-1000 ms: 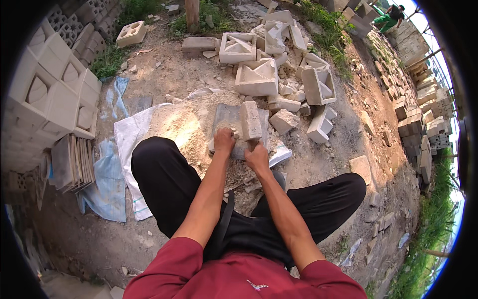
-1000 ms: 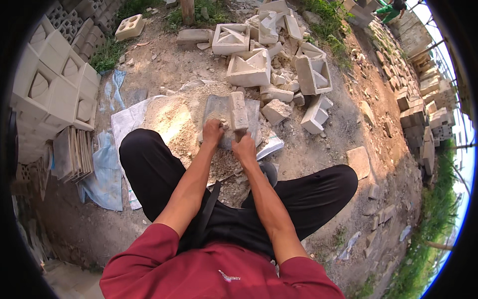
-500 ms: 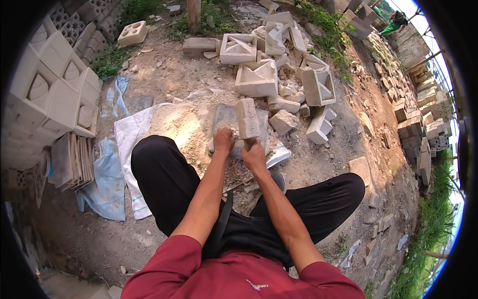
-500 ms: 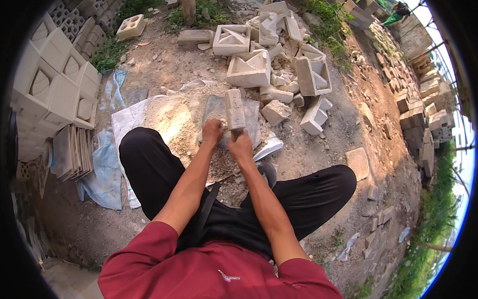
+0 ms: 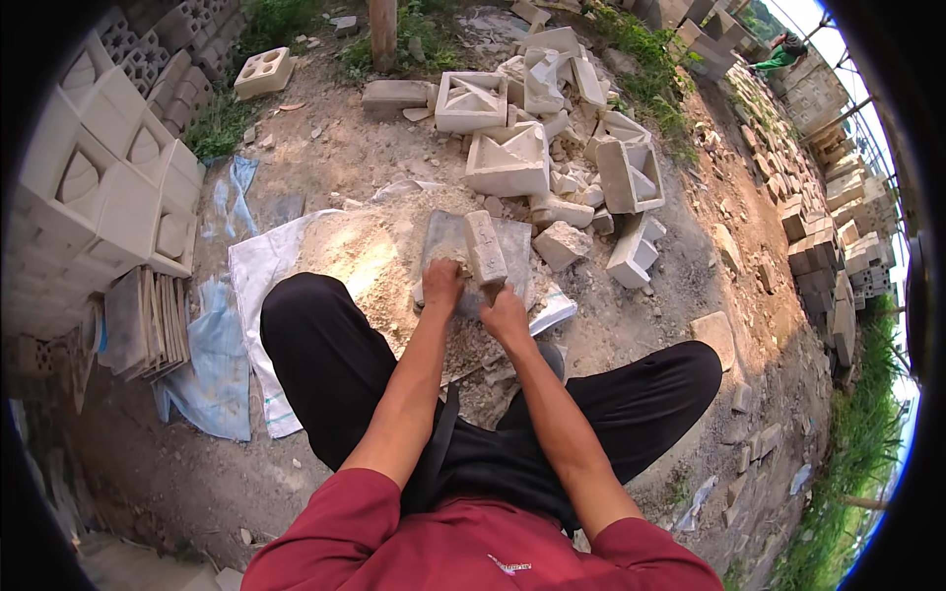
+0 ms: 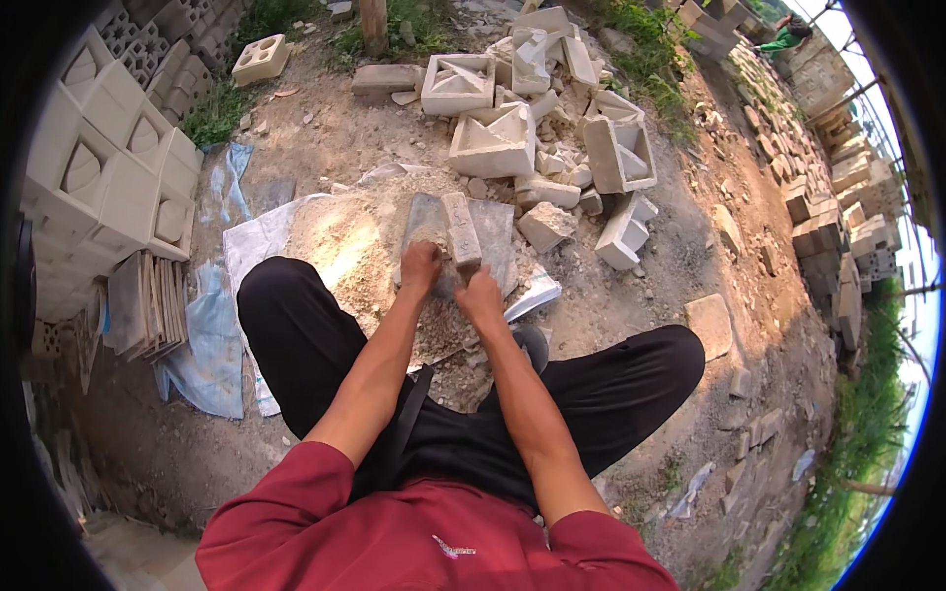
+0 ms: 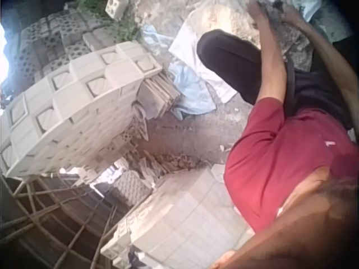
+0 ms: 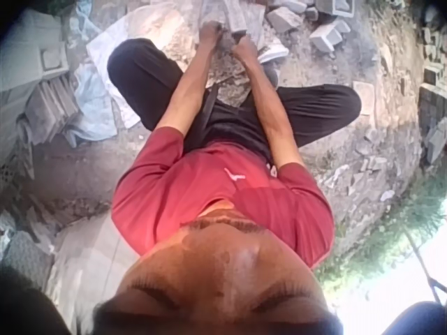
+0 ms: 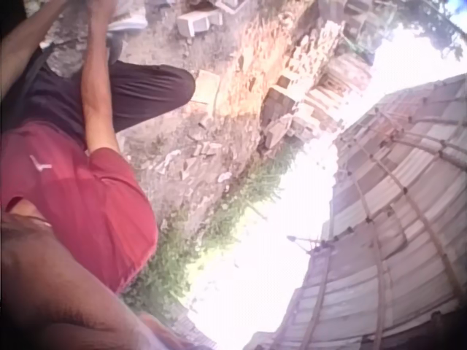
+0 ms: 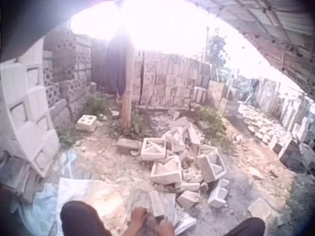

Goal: The person shapes a block by hitting it with another block and scraping its surface, occasionally picking up and turning small fragments.

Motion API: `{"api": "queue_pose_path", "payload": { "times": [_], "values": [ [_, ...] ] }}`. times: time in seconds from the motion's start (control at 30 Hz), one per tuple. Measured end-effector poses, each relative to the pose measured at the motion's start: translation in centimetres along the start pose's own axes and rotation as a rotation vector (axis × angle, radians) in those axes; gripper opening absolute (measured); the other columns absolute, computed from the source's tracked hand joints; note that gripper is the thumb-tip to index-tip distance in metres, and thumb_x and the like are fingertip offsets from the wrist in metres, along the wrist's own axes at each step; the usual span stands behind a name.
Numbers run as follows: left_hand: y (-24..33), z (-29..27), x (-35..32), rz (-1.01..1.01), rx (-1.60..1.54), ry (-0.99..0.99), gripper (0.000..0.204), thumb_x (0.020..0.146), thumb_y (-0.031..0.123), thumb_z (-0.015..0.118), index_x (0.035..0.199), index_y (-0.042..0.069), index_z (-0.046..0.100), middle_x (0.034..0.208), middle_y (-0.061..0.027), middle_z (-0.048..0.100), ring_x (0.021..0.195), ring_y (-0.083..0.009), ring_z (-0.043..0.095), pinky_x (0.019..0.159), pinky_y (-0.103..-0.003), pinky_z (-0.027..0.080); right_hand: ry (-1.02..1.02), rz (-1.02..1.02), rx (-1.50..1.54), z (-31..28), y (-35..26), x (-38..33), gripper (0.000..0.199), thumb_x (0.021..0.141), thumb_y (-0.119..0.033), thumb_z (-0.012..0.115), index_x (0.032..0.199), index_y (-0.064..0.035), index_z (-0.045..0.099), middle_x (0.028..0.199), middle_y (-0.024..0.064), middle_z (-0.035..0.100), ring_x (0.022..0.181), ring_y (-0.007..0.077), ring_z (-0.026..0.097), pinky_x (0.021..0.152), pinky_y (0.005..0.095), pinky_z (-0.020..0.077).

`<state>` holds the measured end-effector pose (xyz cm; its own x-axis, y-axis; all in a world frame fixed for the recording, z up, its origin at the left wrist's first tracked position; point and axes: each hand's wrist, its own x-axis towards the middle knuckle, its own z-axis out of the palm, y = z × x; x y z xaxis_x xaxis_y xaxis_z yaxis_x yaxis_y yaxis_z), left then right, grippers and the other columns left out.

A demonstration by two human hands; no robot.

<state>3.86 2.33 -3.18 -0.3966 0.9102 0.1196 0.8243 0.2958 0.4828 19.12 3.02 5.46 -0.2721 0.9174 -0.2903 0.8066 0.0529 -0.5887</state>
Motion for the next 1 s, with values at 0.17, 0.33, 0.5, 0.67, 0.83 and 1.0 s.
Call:
{"api": "queue_pose_path", "payload": {
  "times": [0.17, 0.33, 0.5, 0.67, 0.83, 1.0],
  "values": [
    [0.5, -0.5, -0.4, 0.066, 0.068, 0.007, 0.008, 0.074, 0.012, 0.064, 0.081, 0.011, 0.068, 0.091, -0.0043, 0.065, 0.098, -0.0262, 0.057, 0.083, -0.041, 0.044, -0.090, 0.008, -0.099, -0.1, 2.0, 1.0, 0.057, 0.077, -0.026, 0.071, 0.112, 0.0123, 0.047, 0.102, 0.0336, 0.062, 0.101, 0.0466, 0.060, 0.087, 0.0489, 0.0489],
    [0.8, -0.9, -0.4, 0.009, 0.058, 0.017, 0.011, 0.075, 0.011, 0.062, 0.084, 0.012, 0.068, 0.090, -0.0057, 0.065, 0.096, -0.0266, 0.057, 0.083, -0.040, 0.044, -0.035, -0.003, -0.059, -0.1, 0.0, 0.4, 0.055, 0.077, -0.025, 0.072, 0.113, 0.0099, 0.047, 0.101, 0.0333, 0.062, 0.100, 0.0467, 0.060, 0.087, 0.0496, 0.0488],
    [1.8, -1.1, -0.2, 0.030, 0.083, 0.045, 0.011, 0.077, 0.010, 0.058, 0.084, 0.011, 0.067, 0.088, -0.0074, 0.064, 0.095, -0.0276, 0.058, 0.083, -0.041, 0.044, -0.024, 0.020, -0.113, 0.0, 2.3, 0.7, 0.051, 0.076, -0.024, 0.069, 0.110, 0.0091, 0.050, 0.098, 0.0335, 0.063, 0.096, 0.0476, 0.061, 0.084, 0.0503, 0.0493],
    [0.8, -0.8, 0.3, -0.036, 0.089, 0.028, 0.010, 0.077, 0.011, 0.060, 0.084, 0.011, 0.068, 0.087, -0.0082, 0.065, 0.093, -0.0290, 0.058, 0.082, -0.041, 0.044, 0.081, -0.013, 0.024, -0.8, 0.0, 1.0, 0.048, 0.075, -0.023, 0.066, 0.106, 0.0105, 0.052, 0.093, 0.0346, 0.063, 0.092, 0.0484, 0.061, 0.082, 0.0510, 0.0492],
    [0.5, -1.4, 0.4, -0.041, 0.015, -0.062, 0.015, 0.079, 0.015, 0.061, 0.090, 0.009, 0.069, 0.092, -0.0088, 0.066, 0.094, -0.0295, 0.059, 0.082, -0.044, 0.044, 0.032, -0.008, 0.018, -0.7, -0.2, 0.1, 0.050, 0.077, -0.026, 0.067, 0.109, 0.0091, 0.051, 0.096, 0.0340, 0.063, 0.094, 0.0472, 0.061, 0.084, 0.0495, 0.0490],
    [-1.7, -2.1, 0.2, -0.164, -0.083, 0.065, 0.020, 0.082, 0.020, 0.060, 0.096, 0.009, 0.069, 0.098, -0.0093, 0.067, 0.098, -0.0297, 0.058, 0.085, -0.044, 0.043, 0.067, -0.031, 0.108, 0.3, -1.4, -0.9, 0.049, 0.077, -0.025, 0.066, 0.110, 0.0076, 0.051, 0.094, 0.0342, 0.063, 0.092, 0.0480, 0.061, 0.083, 0.0508, 0.0487]
  ]
}}
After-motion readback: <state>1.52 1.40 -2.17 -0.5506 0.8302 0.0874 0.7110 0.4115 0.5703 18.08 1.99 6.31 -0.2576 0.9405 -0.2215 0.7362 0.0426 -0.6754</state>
